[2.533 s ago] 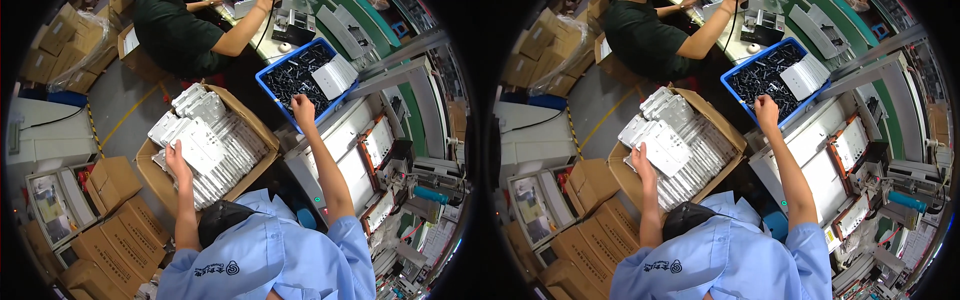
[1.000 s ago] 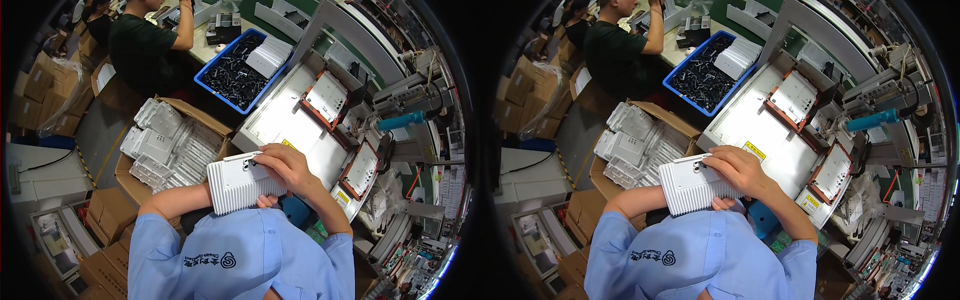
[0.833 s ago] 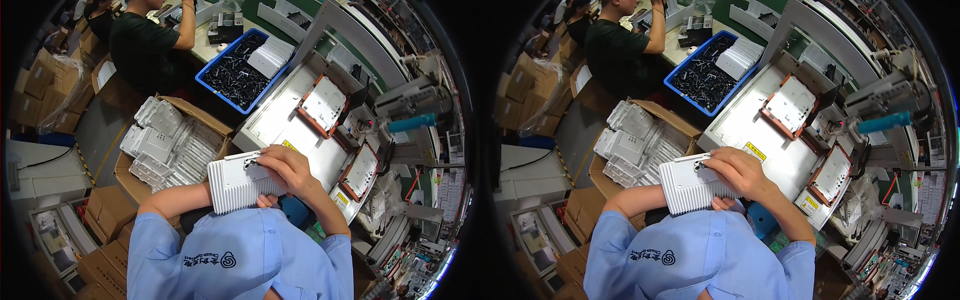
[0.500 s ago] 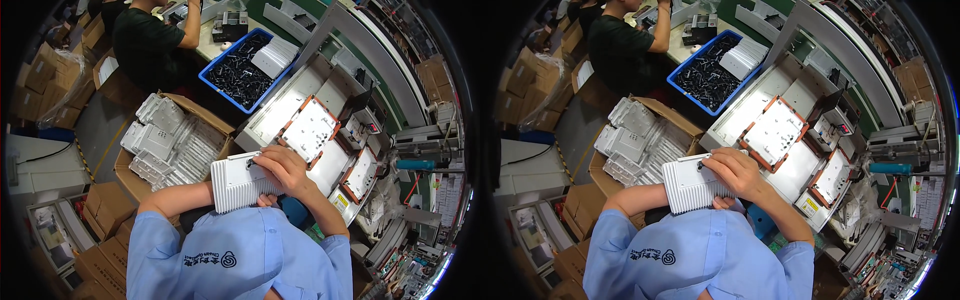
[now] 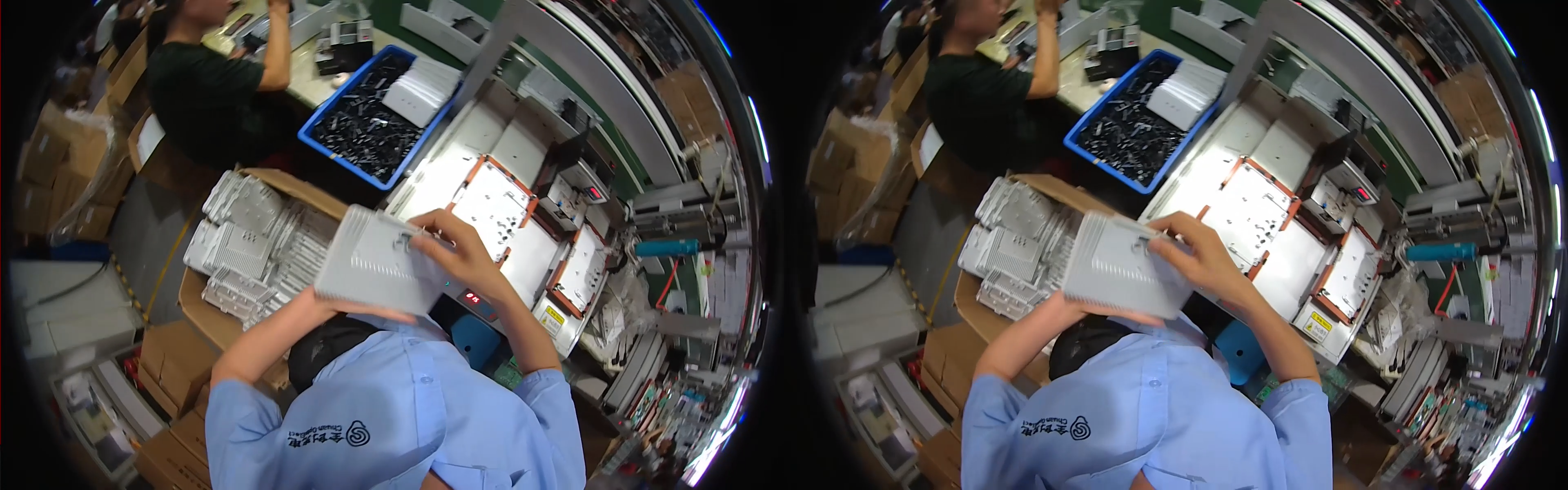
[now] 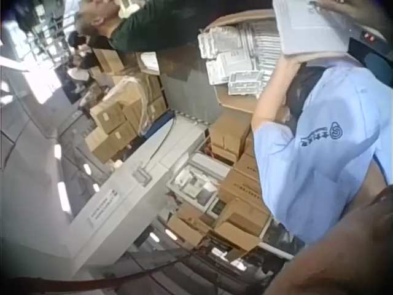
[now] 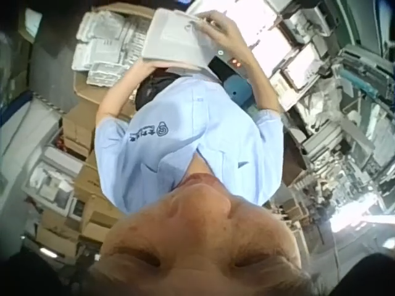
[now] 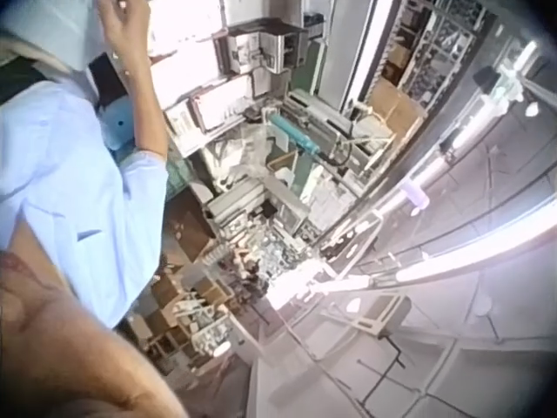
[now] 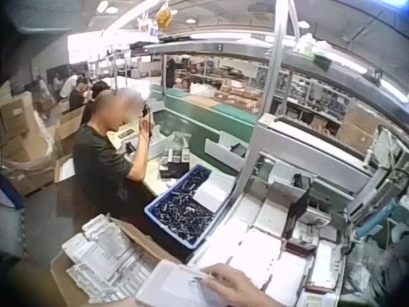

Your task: Assembling plastic housing components using an automated screwdriver station on a factory line.

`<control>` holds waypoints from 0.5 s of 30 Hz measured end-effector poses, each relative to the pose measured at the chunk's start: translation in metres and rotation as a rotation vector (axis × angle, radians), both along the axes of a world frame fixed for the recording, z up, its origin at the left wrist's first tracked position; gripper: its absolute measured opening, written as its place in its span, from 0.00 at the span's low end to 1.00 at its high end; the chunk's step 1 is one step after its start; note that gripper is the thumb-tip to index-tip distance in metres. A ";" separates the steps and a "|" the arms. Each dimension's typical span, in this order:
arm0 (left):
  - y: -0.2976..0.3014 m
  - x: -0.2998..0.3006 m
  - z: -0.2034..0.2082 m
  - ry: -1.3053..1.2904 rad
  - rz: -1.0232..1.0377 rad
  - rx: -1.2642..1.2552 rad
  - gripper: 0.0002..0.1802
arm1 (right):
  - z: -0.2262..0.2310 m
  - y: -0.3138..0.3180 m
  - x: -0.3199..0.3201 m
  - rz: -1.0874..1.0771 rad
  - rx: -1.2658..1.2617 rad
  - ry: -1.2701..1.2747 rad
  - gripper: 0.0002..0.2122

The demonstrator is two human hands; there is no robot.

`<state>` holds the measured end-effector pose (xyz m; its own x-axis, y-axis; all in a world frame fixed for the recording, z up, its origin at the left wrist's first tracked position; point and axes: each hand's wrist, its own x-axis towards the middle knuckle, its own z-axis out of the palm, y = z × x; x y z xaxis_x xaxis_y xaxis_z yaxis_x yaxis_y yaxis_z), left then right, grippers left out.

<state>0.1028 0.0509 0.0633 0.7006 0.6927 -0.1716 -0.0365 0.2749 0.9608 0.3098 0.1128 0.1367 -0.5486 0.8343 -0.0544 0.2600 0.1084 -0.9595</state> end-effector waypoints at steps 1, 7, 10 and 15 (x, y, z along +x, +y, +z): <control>0.009 -0.011 0.007 0.083 0.000 0.155 0.47 | -0.010 0.001 0.003 -0.041 0.005 -0.010 0.11; -0.010 -0.015 -0.008 -0.737 0.496 -0.660 0.34 | -0.058 -0.024 -0.015 -0.532 -0.245 0.251 0.12; -0.009 0.009 -0.006 -0.282 0.806 -0.450 0.27 | -0.060 -0.038 -0.007 -0.601 -0.049 0.165 0.14; -0.001 -0.003 -0.024 -0.333 0.810 -0.611 0.26 | -0.083 -0.067 0.069 -1.076 0.166 -0.248 0.16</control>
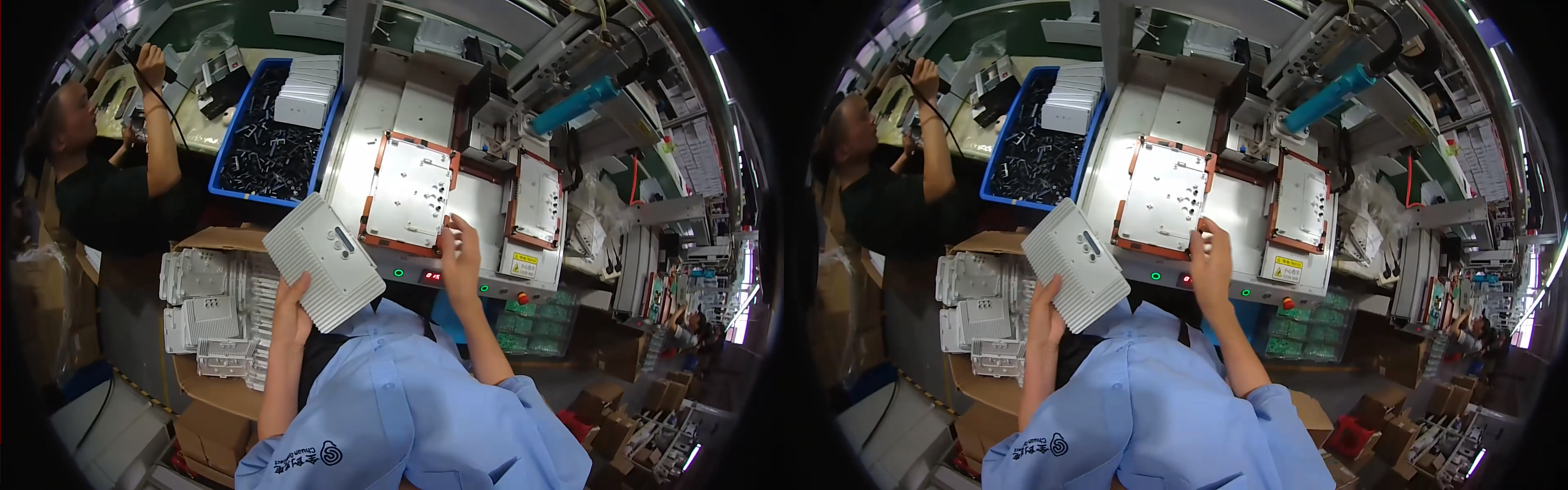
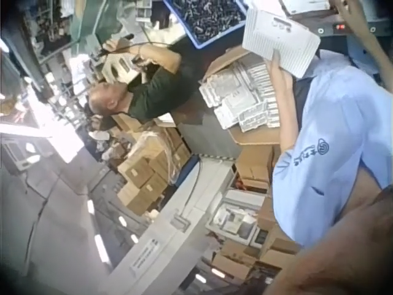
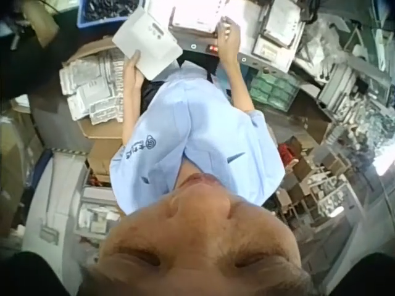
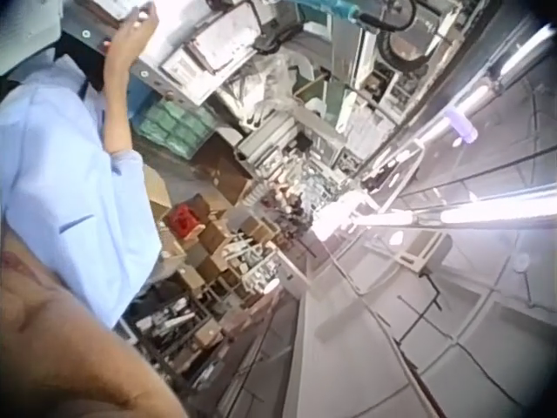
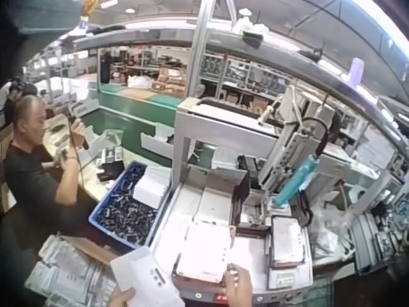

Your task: Assembling plastic housing components using an automated screwdriver station on a factory line.

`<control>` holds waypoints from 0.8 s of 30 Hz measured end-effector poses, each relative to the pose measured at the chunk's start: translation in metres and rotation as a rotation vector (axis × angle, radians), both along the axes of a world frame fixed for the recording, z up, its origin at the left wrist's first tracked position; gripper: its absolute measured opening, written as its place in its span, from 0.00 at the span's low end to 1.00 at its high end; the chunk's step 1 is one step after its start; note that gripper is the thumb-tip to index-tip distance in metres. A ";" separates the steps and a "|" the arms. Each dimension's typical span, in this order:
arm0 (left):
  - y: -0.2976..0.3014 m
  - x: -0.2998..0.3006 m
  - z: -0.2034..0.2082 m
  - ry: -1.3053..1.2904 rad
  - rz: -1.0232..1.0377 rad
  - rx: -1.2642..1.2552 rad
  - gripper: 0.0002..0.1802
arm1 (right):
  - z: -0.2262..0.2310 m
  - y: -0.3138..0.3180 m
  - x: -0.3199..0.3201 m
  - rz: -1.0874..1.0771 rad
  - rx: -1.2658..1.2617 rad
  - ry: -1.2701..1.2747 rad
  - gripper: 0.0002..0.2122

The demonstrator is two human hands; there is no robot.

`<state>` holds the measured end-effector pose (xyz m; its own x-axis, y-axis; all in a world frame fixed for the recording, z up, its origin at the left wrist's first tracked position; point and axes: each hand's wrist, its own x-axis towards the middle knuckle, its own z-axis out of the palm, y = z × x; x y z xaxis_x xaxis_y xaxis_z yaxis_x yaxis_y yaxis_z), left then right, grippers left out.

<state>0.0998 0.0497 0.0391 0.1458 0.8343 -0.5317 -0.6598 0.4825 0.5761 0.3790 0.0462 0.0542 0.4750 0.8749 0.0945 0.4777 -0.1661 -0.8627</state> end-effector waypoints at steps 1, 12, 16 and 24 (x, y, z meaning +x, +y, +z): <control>0.003 -0.001 0.004 0.021 -0.009 0.017 0.26 | -0.007 -0.009 0.012 0.006 -0.046 -0.107 0.17; 0.023 0.010 0.021 0.124 -0.085 0.057 0.29 | -0.024 -0.012 -0.004 -0.051 -0.160 -0.390 0.13; 0.018 0.003 0.015 0.134 -0.102 0.064 0.29 | 0.016 0.033 0.038 0.155 -0.725 -0.353 0.24; 0.008 0.005 0.018 0.140 -0.176 0.103 0.30 | -0.034 0.144 0.074 -0.033 -0.293 -0.405 0.21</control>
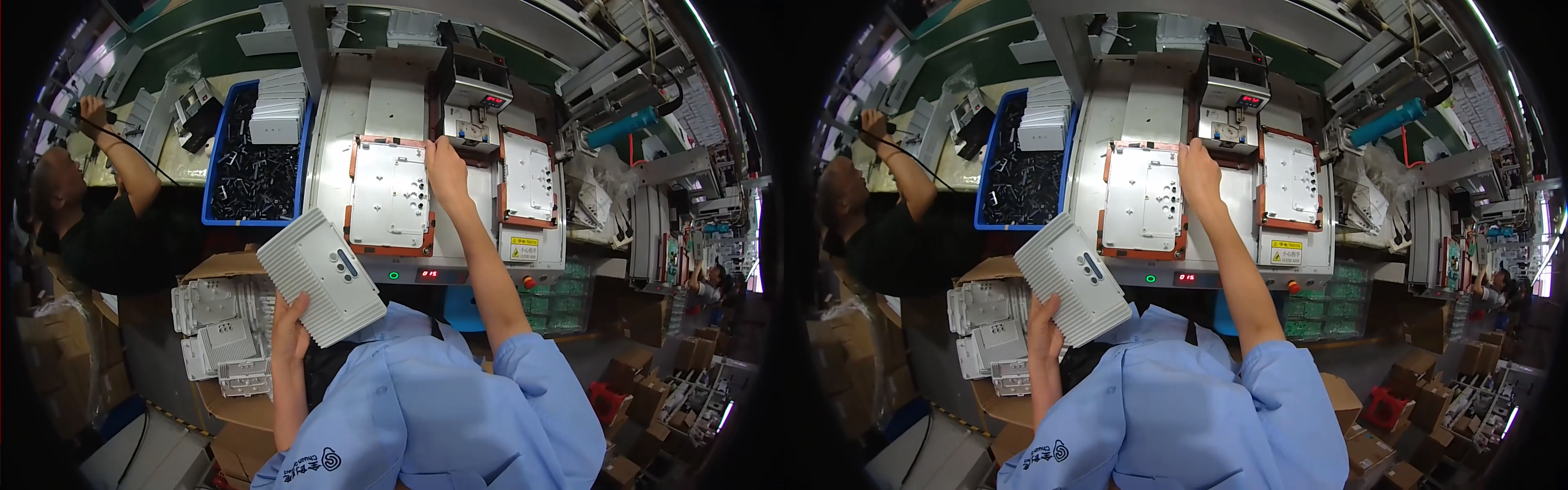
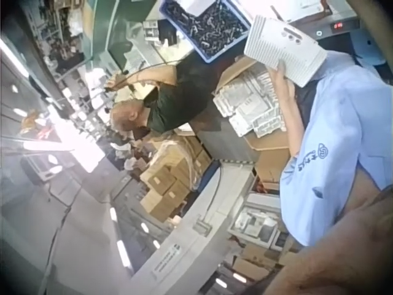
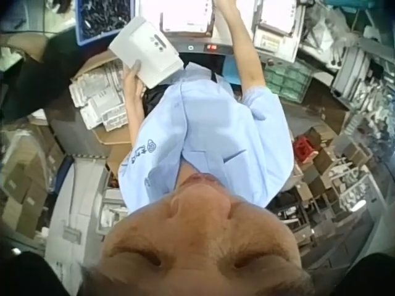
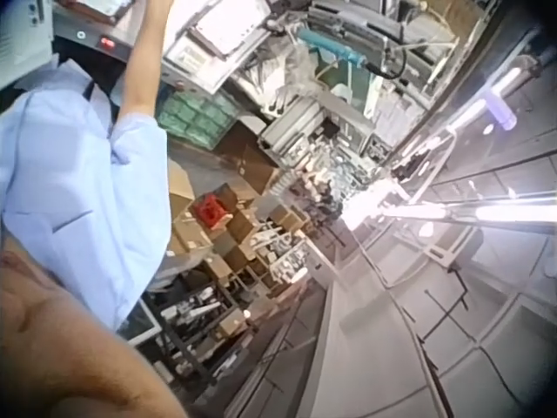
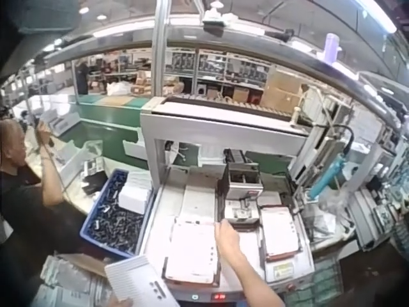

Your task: Assembling plastic housing components using an automated screwdriver station on a factory line.

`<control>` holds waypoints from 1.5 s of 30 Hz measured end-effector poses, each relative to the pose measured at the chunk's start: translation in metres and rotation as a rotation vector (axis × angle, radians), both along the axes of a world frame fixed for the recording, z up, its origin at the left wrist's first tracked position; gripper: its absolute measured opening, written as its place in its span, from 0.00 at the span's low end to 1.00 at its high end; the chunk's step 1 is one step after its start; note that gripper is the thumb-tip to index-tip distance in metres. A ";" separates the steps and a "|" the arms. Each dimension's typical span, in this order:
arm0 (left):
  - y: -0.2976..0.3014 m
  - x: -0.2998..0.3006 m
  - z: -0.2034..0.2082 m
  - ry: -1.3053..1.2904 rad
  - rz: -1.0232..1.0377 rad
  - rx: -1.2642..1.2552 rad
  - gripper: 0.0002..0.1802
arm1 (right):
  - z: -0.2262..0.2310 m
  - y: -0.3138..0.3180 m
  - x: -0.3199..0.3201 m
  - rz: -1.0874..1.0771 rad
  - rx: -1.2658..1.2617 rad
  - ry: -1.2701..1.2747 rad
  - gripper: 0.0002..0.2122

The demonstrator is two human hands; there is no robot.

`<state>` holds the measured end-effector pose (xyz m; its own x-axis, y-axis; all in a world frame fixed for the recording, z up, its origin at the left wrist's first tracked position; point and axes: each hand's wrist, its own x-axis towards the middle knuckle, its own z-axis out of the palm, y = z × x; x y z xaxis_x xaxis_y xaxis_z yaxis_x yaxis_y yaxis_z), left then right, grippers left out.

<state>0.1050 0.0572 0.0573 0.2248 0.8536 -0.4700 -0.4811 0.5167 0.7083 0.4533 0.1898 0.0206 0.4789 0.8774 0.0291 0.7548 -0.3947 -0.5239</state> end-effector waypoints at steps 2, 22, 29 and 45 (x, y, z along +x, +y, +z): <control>0.000 0.001 0.000 -0.003 0.012 -0.002 0.29 | -0.001 -0.007 0.008 0.125 0.179 0.025 0.21; 0.049 0.015 -0.007 -0.422 -0.100 0.048 0.24 | 0.116 -0.160 -0.010 -0.160 0.328 0.968 0.16; 0.060 0.025 0.006 -0.444 -0.059 0.063 0.23 | 0.081 -0.278 0.242 -0.654 1.094 0.594 0.16; 0.030 0.064 0.019 -0.060 0.254 0.062 0.29 | -0.244 -0.269 0.624 -0.841 0.247 1.198 0.13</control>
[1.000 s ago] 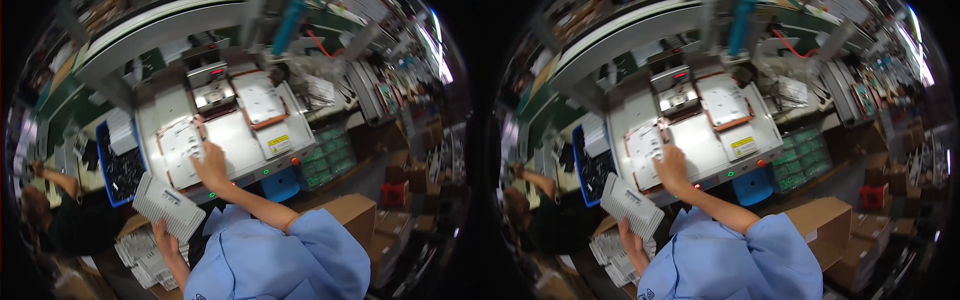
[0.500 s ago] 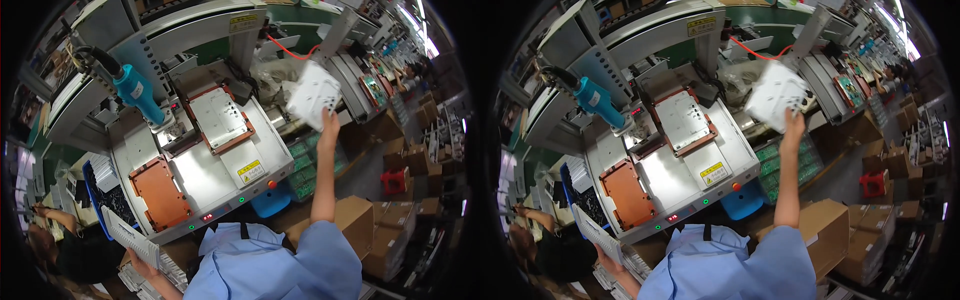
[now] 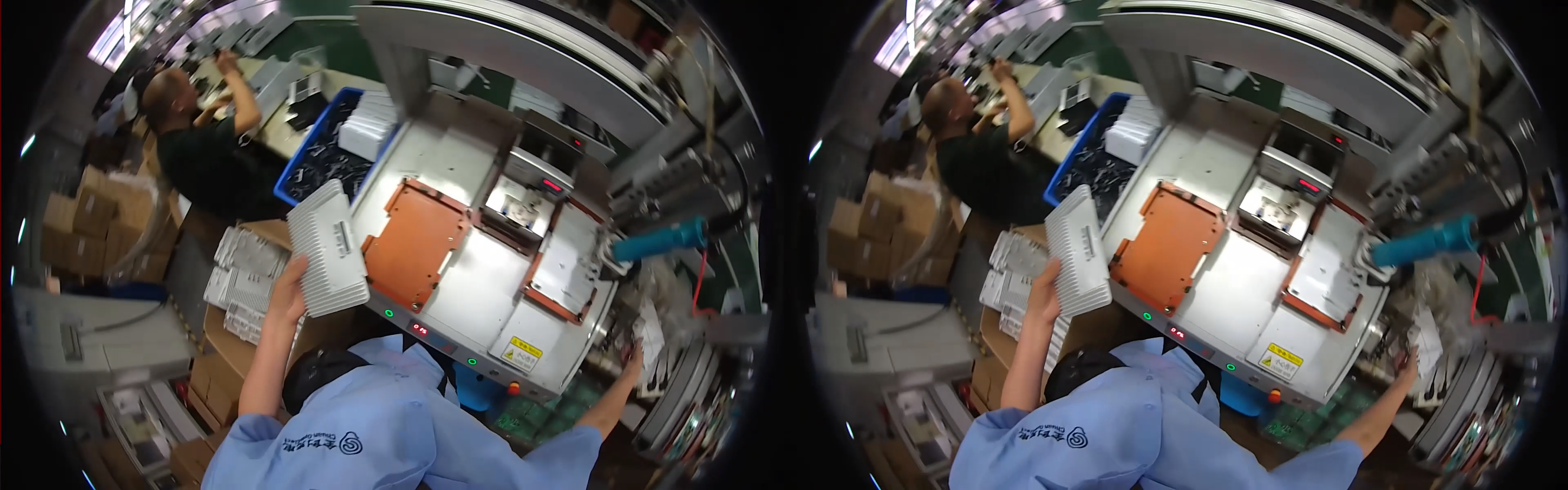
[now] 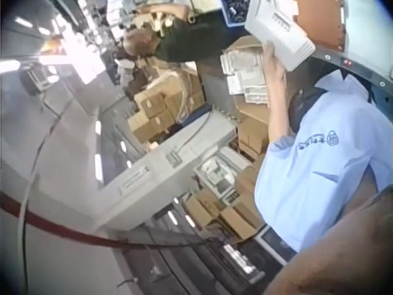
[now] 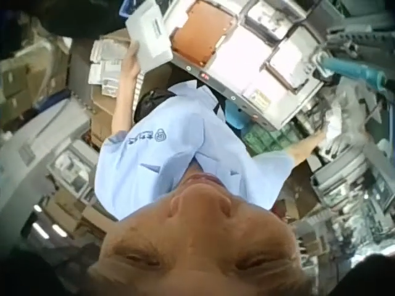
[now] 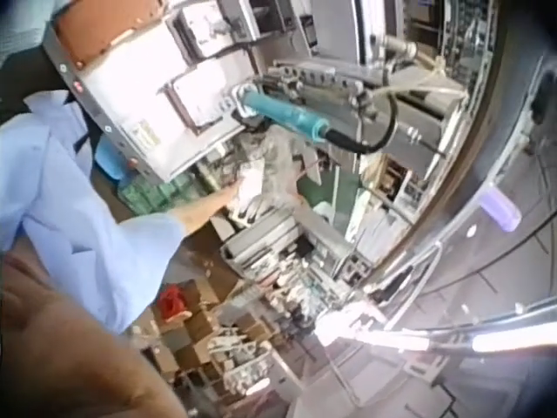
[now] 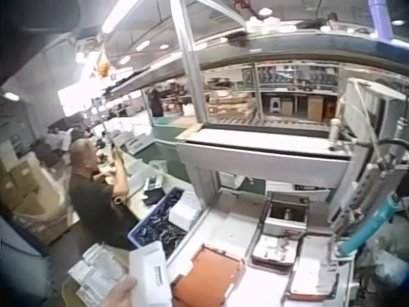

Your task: Assembling plastic housing components using an automated screwdriver station on a factory line.

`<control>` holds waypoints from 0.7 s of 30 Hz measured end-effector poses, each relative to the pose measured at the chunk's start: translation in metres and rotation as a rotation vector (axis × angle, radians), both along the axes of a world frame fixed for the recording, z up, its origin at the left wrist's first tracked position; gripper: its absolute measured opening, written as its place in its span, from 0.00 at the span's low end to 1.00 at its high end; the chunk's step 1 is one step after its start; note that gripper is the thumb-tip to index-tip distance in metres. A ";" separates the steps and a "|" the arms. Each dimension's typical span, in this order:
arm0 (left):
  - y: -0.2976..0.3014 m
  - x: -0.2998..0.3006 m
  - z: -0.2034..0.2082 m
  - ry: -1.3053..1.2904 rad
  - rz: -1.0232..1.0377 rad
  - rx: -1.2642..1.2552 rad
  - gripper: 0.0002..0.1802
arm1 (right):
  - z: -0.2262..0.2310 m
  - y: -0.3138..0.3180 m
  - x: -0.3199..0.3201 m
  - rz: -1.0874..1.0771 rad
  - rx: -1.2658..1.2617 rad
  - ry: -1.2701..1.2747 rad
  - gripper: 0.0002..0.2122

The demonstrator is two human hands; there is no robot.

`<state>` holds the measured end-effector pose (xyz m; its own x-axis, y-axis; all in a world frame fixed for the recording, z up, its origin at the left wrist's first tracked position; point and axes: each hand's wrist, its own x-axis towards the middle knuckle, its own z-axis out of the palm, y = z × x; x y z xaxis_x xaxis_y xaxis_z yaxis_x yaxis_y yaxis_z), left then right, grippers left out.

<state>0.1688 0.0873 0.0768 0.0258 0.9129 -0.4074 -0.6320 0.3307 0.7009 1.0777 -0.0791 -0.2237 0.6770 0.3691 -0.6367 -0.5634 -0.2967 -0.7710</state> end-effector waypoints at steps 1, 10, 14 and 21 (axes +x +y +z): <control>0.000 0.000 0.000 -0.011 -0.013 -0.001 0.31 | 0.020 0.015 0.001 0.014 0.017 -0.100 0.12; 0.010 -0.022 -0.013 0.028 0.005 0.047 0.32 | 0.210 0.046 -0.186 -0.065 0.215 -0.965 0.11; 0.017 -0.043 -0.028 -0.011 0.049 0.021 0.31 | 0.335 0.105 -0.421 -0.158 0.317 -1.380 0.10; 0.012 -0.098 -0.045 0.023 0.189 0.013 0.30 | 0.337 0.289 -0.708 1.108 0.841 -1.484 0.13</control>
